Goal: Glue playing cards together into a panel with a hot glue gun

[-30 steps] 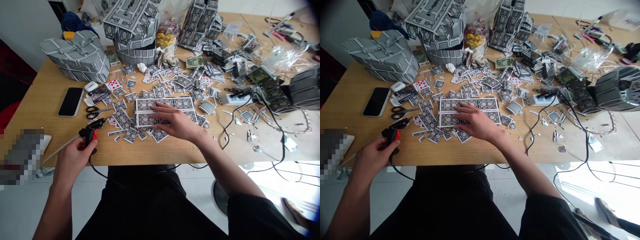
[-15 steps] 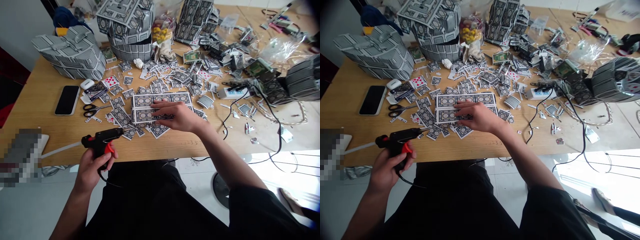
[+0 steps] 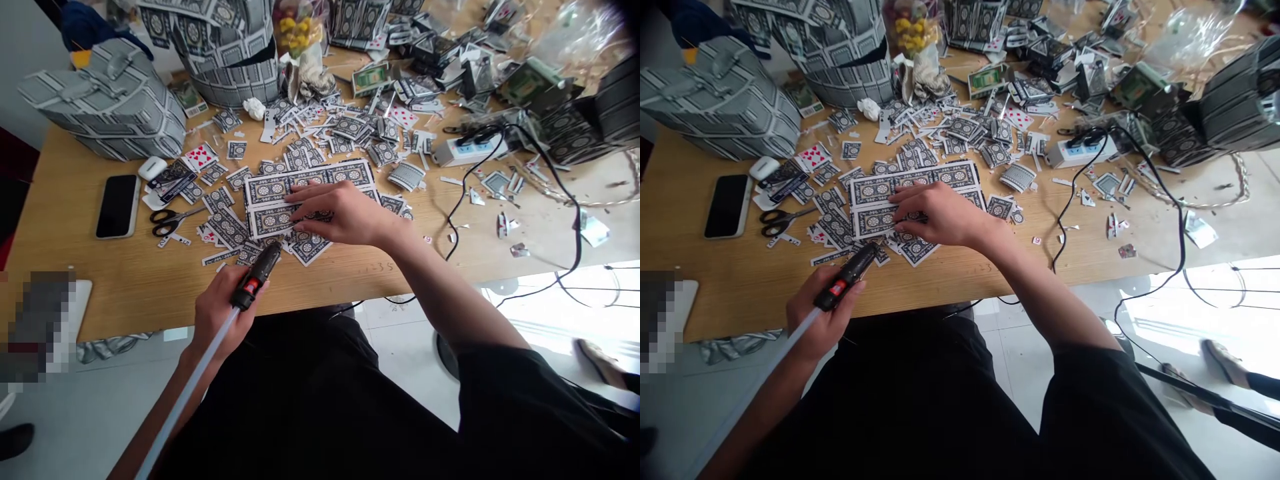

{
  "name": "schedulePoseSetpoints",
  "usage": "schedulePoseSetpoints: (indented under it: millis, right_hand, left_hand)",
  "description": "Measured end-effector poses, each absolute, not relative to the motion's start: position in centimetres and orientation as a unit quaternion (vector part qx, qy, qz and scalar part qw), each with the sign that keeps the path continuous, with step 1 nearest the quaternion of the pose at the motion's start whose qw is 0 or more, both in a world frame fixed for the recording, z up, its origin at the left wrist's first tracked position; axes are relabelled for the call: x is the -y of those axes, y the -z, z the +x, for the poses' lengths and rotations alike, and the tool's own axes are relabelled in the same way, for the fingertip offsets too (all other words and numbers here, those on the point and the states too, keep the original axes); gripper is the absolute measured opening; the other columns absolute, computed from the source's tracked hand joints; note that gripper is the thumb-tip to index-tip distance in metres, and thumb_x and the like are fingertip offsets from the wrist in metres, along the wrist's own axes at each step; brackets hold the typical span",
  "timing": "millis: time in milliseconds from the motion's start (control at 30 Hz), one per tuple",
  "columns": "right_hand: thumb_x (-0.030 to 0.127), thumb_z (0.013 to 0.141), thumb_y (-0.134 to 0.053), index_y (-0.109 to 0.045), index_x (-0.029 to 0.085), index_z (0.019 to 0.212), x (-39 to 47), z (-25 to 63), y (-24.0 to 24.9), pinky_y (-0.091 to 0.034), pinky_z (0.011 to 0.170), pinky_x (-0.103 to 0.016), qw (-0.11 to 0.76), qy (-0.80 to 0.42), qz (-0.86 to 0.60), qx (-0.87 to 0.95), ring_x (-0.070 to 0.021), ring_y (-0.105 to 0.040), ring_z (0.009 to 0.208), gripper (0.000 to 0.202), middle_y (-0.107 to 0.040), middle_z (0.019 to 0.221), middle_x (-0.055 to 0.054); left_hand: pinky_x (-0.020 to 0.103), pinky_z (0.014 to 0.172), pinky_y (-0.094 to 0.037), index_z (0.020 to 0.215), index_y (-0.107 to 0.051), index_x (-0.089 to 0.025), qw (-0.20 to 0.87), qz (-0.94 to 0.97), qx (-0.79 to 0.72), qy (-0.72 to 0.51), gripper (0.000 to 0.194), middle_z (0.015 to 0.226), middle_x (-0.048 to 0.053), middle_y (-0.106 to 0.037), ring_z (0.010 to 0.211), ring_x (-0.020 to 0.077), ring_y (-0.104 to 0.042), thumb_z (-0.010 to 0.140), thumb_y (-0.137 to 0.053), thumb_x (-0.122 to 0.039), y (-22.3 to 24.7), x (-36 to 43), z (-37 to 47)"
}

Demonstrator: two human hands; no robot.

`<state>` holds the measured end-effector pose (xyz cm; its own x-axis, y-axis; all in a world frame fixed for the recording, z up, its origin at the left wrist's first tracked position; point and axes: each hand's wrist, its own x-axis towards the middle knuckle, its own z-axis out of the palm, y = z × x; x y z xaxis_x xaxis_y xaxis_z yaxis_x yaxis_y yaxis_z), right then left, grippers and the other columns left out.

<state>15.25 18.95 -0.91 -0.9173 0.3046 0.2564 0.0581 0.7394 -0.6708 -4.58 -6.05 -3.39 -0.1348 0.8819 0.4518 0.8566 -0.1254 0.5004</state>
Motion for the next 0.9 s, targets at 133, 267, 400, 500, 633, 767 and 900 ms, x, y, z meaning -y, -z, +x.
schedulePoseSetpoints:
  millis: [133,267,400,500,633,767,900]
  right_hand:
    - [0.034,0.103,-0.069,-0.086,0.024,0.111,-19.1,15.3,0.9,-0.044,0.132,-0.052,0.177,-0.349,-0.092,0.915,-0.0298,-0.067,0.144,0.021,-0.079,0.137,-0.005]
    - [0.030,0.103,-0.069,-0.086,0.025,0.113,-19.3,15.4,0.9,-0.045,0.132,-0.052,0.173,-0.353,-0.091,0.915,-0.0301,-0.065,0.147,0.020,-0.079,0.139,-0.005]
    - [0.030,0.103,-0.069,-0.086,0.025,0.114,-19.5,15.3,1.0,-0.044,0.133,-0.051,0.170,-0.354,-0.083,0.916,-0.0300,-0.064,0.148,0.021,-0.078,0.140,-0.005]
    - [0.029,0.102,-0.070,-0.086,0.025,0.114,-19.5,15.3,1.0,-0.045,0.132,-0.051,0.170,-0.361,-0.084,0.913,-0.0305,-0.064,0.148,0.021,-0.078,0.139,-0.004]
    - [0.026,0.101,-0.071,-0.087,0.025,0.113,-19.5,15.3,0.9,-0.048,0.130,-0.054,0.174,-0.370,-0.084,0.909,-0.0333,-0.065,0.146,0.020,-0.079,0.139,-0.006]
    - [0.029,0.102,-0.070,-0.086,0.024,0.113,-19.6,15.3,1.0,-0.048,0.130,-0.050,0.171,-0.354,-0.082,0.916,-0.0306,-0.065,0.147,0.020,-0.079,0.140,-0.005]
    - [0.029,0.102,-0.070,-0.086,0.023,0.113,-19.6,15.3,1.0,-0.048,0.130,-0.050,0.173,-0.348,-0.080,0.918,-0.0302,-0.066,0.145,0.021,-0.079,0.140,-0.006]
  left_hand:
    - [0.027,0.081,-0.058,0.119,-0.062,-0.021,-0.017,0.695,-0.638,-0.331,0.025,0.104,0.006,-0.075,0.093,0.0206,-0.076,0.099,-0.076,-0.019,3.9,5.1,-4.3]
    - [0.027,0.076,-0.057,0.118,-0.061,-0.021,-0.024,0.694,-0.644,-0.320,0.025,0.103,0.006,-0.074,0.091,0.0215,-0.075,0.098,-0.075,-0.018,4.3,4.6,-4.2]
    - [0.028,0.073,-0.056,0.114,-0.060,-0.022,-0.021,0.694,-0.646,-0.317,0.021,0.098,0.005,-0.072,0.086,0.0207,-0.073,0.099,-0.075,-0.019,4.6,4.5,-4.3]
    - [0.028,0.071,-0.054,0.113,-0.059,-0.022,-0.020,0.691,-0.653,-0.310,0.019,0.096,0.003,-0.071,0.083,0.0203,-0.072,0.100,-0.074,-0.022,4.5,4.5,-4.3]
    - [0.028,0.070,-0.053,0.112,-0.059,-0.023,-0.013,0.689,-0.657,-0.305,0.018,0.092,0.002,-0.069,0.079,0.0195,-0.071,0.101,-0.073,-0.024,4.4,4.4,-4.2]
    - [0.027,0.071,-0.053,0.111,-0.059,-0.023,-0.011,0.690,-0.654,-0.310,0.018,0.090,0.001,-0.068,0.078,0.0188,-0.070,0.101,-0.074,-0.024,4.4,4.3,-4.2]
    - [0.027,0.069,-0.052,0.110,-0.060,-0.023,-0.007,0.686,-0.658,-0.311,0.016,0.088,0.000,-0.068,0.076,0.0182,-0.070,0.102,-0.073,-0.026,4.4,4.4,-4.3]
